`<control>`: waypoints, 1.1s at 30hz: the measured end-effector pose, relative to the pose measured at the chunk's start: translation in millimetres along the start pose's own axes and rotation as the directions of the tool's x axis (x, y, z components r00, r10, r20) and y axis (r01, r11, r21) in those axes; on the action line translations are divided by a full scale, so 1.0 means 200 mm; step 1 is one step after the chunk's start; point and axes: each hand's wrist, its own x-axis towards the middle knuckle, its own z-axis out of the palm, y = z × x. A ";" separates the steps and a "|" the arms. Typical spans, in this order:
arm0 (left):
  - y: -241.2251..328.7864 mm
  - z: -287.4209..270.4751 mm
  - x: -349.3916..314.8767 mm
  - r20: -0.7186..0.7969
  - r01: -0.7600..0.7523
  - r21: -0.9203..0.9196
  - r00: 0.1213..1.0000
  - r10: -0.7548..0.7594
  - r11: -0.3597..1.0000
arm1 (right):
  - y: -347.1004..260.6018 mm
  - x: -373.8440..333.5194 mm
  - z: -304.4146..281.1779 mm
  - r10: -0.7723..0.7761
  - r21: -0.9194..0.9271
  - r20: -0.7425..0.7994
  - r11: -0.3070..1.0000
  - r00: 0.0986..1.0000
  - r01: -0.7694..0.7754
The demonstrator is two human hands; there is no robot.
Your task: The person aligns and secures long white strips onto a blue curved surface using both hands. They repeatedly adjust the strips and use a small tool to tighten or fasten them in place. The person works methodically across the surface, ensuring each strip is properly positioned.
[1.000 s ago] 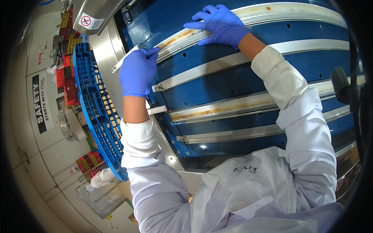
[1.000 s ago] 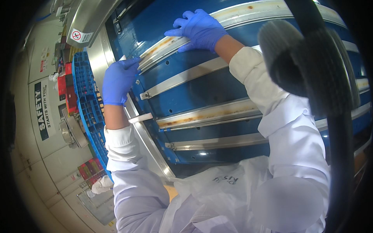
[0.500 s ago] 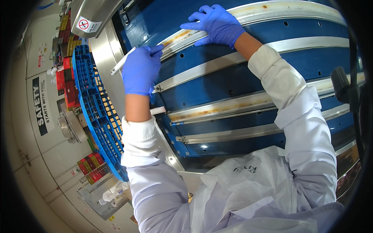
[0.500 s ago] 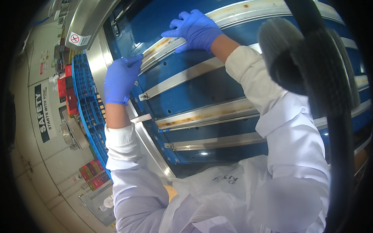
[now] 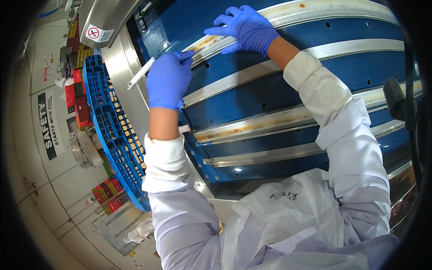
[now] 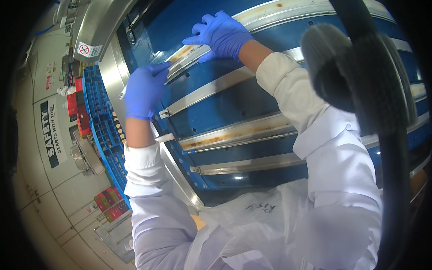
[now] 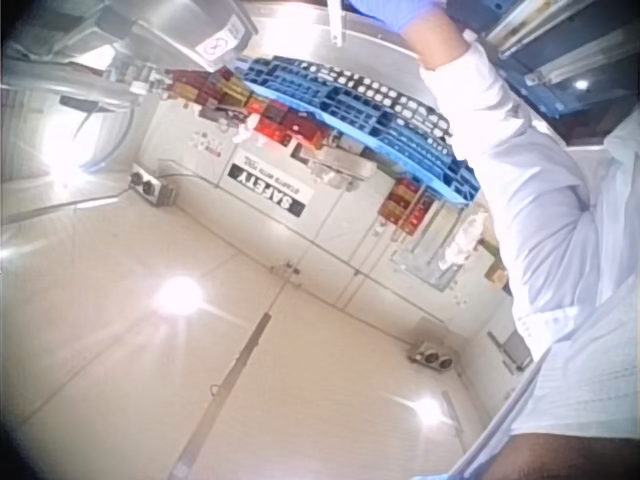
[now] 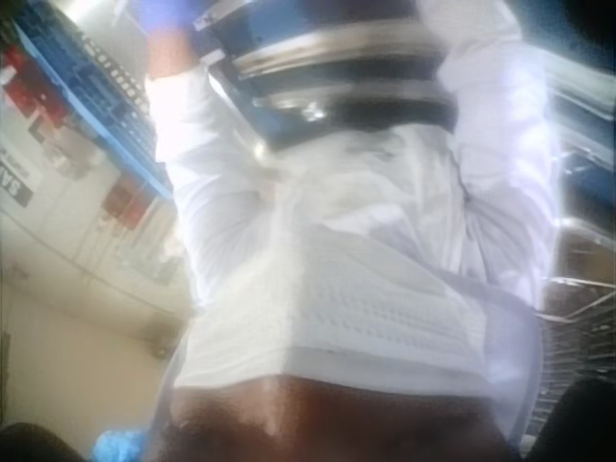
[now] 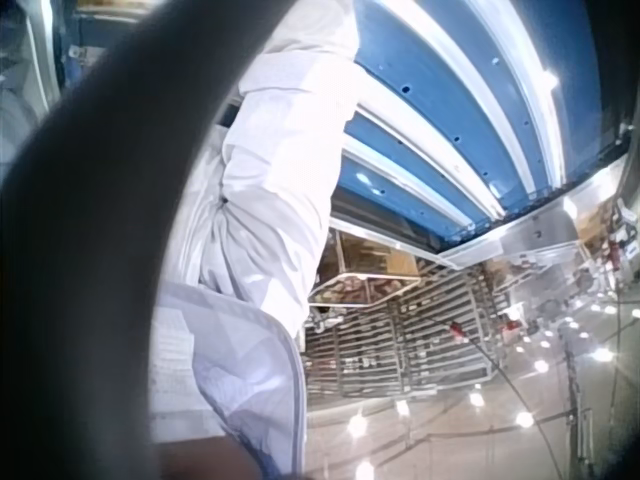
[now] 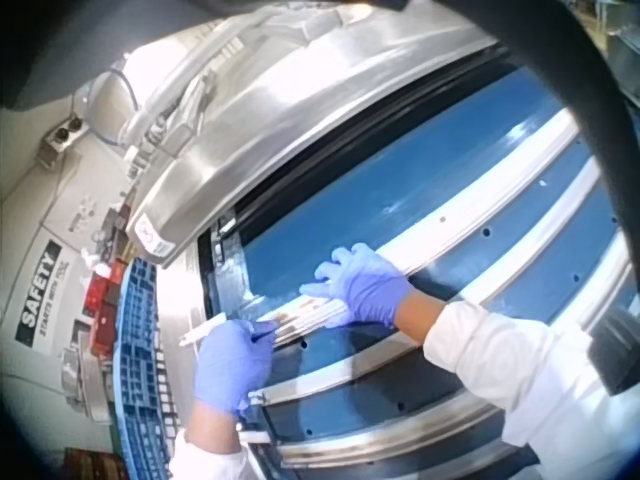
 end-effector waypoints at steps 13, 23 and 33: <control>0.11 0.03 0.01 0.016 -0.012 0.052 1.000 0.011 0.999 | -0.01 0.00 0.03 -0.003 0.025 -0.046 1.000 0.999 0.004; 0.17 -0.03 0.01 0.039 -0.076 0.034 0.996 0.075 0.997 | -0.01 0.01 0.06 0.058 0.040 -0.054 0.998 0.997 -0.056; 0.11 -0.07 0.01 -0.015 -0.039 -0.122 0.999 0.037 0.992 | 0.03 -0.01 0.06 0.027 0.084 -0.099 0.996 0.995 -0.019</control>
